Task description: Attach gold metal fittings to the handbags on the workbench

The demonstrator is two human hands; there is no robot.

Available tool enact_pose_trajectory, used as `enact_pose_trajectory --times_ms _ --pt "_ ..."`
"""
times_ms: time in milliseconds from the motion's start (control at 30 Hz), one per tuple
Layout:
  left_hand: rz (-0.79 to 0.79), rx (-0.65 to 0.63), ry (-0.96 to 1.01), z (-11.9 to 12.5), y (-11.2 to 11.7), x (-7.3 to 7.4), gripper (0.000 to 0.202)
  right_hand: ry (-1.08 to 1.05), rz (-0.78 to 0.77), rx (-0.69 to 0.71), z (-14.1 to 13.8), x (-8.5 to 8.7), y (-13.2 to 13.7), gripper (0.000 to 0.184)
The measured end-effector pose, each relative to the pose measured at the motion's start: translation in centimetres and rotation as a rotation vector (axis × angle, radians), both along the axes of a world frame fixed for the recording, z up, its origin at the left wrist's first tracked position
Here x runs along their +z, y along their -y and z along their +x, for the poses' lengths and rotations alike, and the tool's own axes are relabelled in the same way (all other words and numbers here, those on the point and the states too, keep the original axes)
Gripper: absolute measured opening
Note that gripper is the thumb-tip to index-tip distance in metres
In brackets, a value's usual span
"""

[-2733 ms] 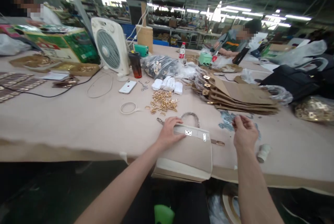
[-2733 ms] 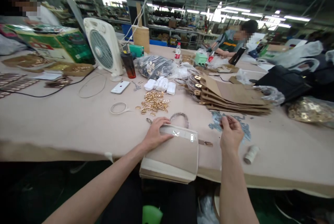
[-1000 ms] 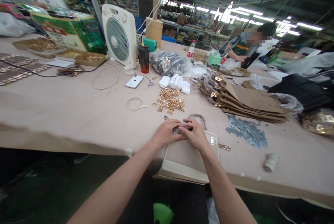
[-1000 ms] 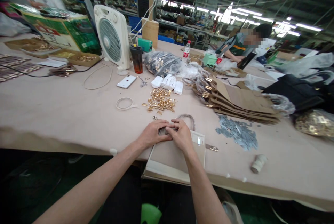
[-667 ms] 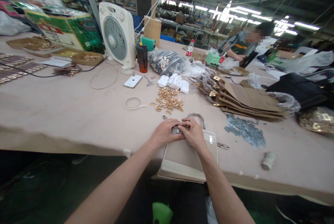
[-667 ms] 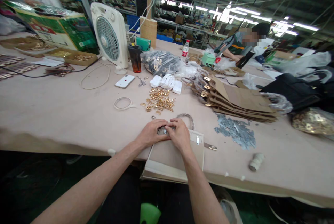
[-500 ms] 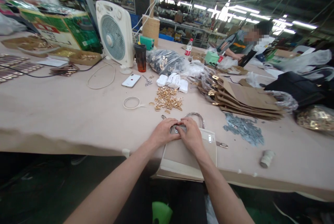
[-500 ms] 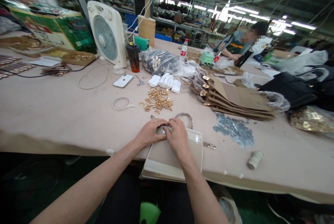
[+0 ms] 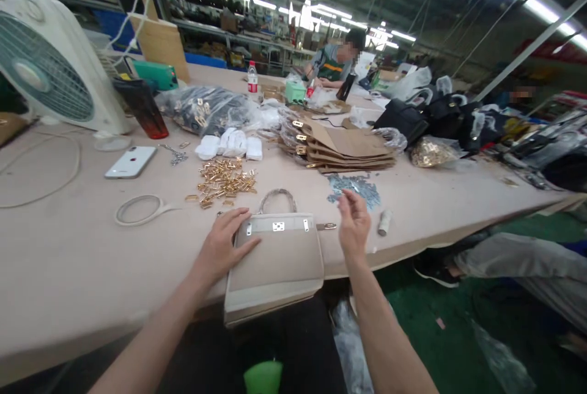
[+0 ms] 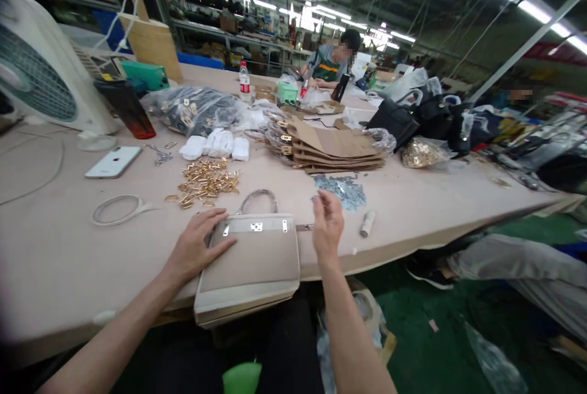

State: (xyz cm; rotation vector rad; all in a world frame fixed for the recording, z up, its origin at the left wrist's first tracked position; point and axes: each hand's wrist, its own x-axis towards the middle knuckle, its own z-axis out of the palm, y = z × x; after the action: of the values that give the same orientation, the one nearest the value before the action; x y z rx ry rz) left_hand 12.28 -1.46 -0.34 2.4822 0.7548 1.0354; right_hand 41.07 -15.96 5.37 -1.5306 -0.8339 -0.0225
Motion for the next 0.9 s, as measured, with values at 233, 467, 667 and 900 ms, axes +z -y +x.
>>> enact_pose_trajectory --times_ms 233,467,667,900 --pt "0.09 -0.196 -0.057 3.9 4.1 2.6 0.038 0.004 -0.285 -0.582 15.0 -3.4 7.5 0.071" --pt "0.045 -0.355 -0.219 10.4 4.8 2.8 0.042 0.116 -0.835 -0.448 19.4 -5.9 8.2 0.073" --pt "0.098 -0.344 -0.241 11.0 4.2 2.4 0.033 -0.256 -0.392 -0.166 17.8 -3.9 6.8 0.043" --pt "0.134 -0.286 -0.32 11.5 4.2 2.5 0.031 -0.79 0.28 0.421 4.2 -0.3 0.3 0.033"
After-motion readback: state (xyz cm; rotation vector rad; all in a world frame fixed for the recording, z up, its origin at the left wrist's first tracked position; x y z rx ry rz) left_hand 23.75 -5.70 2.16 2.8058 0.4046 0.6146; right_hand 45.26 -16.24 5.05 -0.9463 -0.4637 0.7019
